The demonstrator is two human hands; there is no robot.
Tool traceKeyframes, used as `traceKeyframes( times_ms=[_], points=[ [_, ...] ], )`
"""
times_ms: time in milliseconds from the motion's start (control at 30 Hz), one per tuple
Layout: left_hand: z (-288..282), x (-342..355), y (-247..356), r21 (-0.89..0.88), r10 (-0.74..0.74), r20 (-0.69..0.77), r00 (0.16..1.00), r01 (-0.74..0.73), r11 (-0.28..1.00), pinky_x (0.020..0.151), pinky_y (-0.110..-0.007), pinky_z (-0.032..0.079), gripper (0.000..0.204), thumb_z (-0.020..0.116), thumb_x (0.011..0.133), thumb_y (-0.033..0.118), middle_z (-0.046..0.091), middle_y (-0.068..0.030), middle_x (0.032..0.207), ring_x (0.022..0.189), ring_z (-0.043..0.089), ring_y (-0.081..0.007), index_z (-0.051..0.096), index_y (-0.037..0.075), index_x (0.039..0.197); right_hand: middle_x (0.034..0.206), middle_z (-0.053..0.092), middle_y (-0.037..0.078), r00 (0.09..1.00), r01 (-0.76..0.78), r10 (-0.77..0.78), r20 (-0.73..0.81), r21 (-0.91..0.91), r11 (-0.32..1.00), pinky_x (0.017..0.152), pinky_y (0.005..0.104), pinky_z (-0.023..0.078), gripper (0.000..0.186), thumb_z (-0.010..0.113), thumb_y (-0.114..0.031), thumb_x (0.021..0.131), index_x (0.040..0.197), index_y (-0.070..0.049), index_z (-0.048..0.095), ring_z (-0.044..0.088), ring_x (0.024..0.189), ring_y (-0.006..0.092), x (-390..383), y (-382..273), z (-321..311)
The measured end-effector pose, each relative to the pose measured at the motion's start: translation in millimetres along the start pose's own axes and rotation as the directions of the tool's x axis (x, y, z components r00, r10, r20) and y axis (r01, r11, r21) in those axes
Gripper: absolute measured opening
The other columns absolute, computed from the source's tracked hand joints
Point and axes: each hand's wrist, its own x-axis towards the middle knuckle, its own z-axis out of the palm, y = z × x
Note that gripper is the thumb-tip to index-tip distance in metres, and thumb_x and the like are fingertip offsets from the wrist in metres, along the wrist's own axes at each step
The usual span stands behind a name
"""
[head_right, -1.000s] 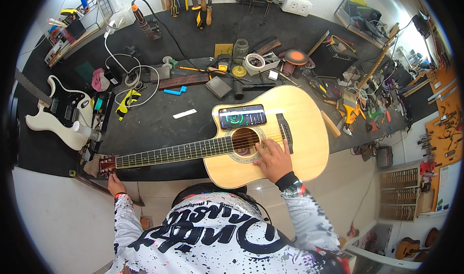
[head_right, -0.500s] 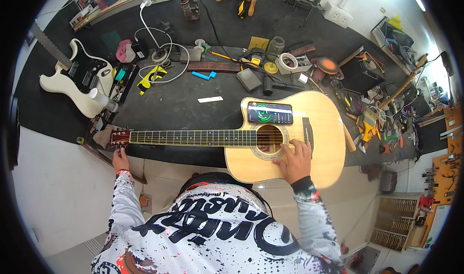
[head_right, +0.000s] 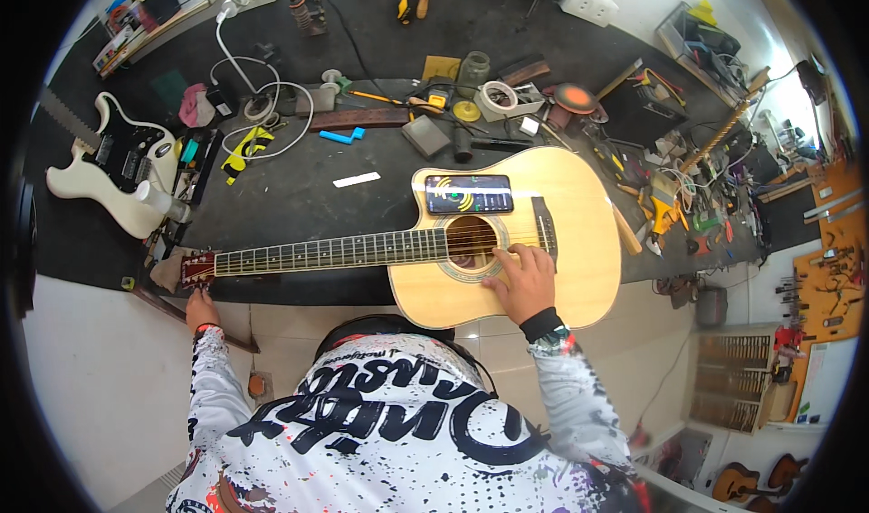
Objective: The person places a smartphone on the body of an acoustic guitar to use a tuning application. They then pluck the guitar strings and adjust the tuning pegs on the headstock to tune the instrument.
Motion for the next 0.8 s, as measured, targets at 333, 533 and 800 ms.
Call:
traceKeyframes(
  times_ms=[333,533,800],
  points=[
    [43,13,-11,-0.339,-0.15,0.02,0.989,0.147,0.929,0.072,-0.046,0.054,0.042,0.051,0.107,0.037,0.074,-0.018,0.094,0.077,0.071,-0.0329,0.071,0.0,0.102,0.118,0.063,0.008,0.999,-0.033,0.033,0.018,0.002,0.999,0.101,0.0463,0.04,0.053,0.085,-0.036,0.076,0.121,-0.012,0.07,0.054,0.115,0.0321,-5,4,0],
    [70,23,-38,-0.75,-0.351,0.574,0.74,0.647,0.139,0.062,-0.038,0.046,0.043,0.047,0.108,0.049,0.059,0.0018,0.07,0.063,0.061,-0.0177,0.064,0.012,0.094,0.118,0.064,0.008,0.998,-0.043,0.042,0.037,0.028,0.999,0.102,0.0463,0.039,0.053,0.086,-0.034,0.075,0.12,-0.011,0.069,0.054,0.115,0.0313,-3,3,-1],
    [46,23,-15,-0.646,-0.229,0.761,0.607,0.676,-0.354,0.063,-0.032,0.035,0.032,0.056,0.104,0.052,0.043,0.0056,0.071,0.071,0.044,-0.015,0.053,0.023,0.092,0.119,0.064,0.01,0.998,-0.055,0.055,0.016,0.03,0.998,0.102,0.047,0.039,0.057,0.086,-0.033,0.074,0.123,-0.01,0.068,0.054,0.115,0.0328,2,-3,3]
  ],
)
